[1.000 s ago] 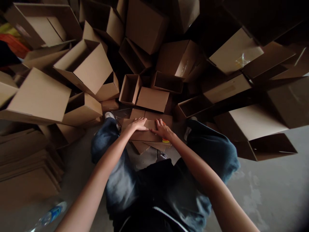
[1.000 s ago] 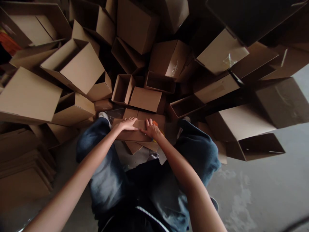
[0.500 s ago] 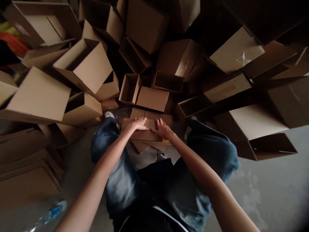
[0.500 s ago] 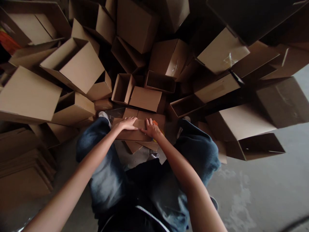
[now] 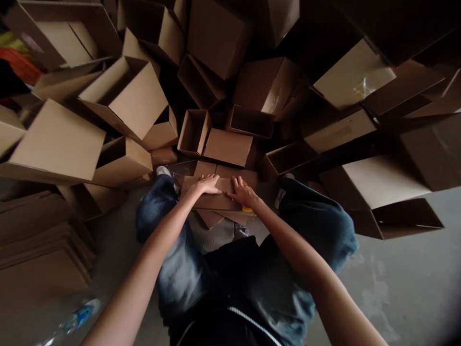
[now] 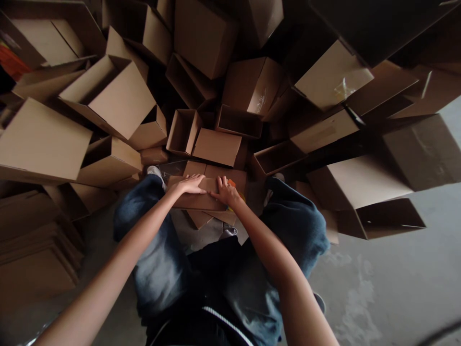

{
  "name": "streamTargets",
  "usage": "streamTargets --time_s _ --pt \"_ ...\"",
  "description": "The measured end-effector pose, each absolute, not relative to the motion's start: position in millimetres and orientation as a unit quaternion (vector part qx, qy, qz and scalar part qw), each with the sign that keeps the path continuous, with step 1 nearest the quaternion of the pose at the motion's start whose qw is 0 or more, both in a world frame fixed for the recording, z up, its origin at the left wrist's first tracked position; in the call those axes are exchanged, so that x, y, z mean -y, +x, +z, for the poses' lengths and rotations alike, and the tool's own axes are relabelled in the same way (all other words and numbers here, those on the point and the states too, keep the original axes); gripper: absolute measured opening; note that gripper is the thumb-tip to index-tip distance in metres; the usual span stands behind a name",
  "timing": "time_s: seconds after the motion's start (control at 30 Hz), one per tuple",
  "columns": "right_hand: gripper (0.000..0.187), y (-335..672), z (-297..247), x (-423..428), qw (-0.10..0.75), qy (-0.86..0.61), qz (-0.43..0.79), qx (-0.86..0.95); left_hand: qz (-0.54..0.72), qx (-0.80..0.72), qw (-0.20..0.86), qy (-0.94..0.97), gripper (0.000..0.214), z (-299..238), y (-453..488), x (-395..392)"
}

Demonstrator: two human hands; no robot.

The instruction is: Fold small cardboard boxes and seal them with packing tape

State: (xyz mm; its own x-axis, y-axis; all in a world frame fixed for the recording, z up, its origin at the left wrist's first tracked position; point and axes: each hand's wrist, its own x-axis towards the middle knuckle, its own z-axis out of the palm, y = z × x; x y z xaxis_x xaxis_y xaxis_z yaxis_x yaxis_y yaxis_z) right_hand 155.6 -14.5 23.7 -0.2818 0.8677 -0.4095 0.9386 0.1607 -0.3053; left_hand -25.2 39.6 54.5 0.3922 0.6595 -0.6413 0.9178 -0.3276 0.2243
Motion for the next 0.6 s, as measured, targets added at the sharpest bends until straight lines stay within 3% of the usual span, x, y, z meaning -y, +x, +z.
streamTargets --time_s 0.6 --pt "0.074 154.2 27.7 14.7 0.073 0.599 -0.259 -0.755 -0.228 -0.503 0.285 0.784 0.079 54.0 -25.0 -39.6"
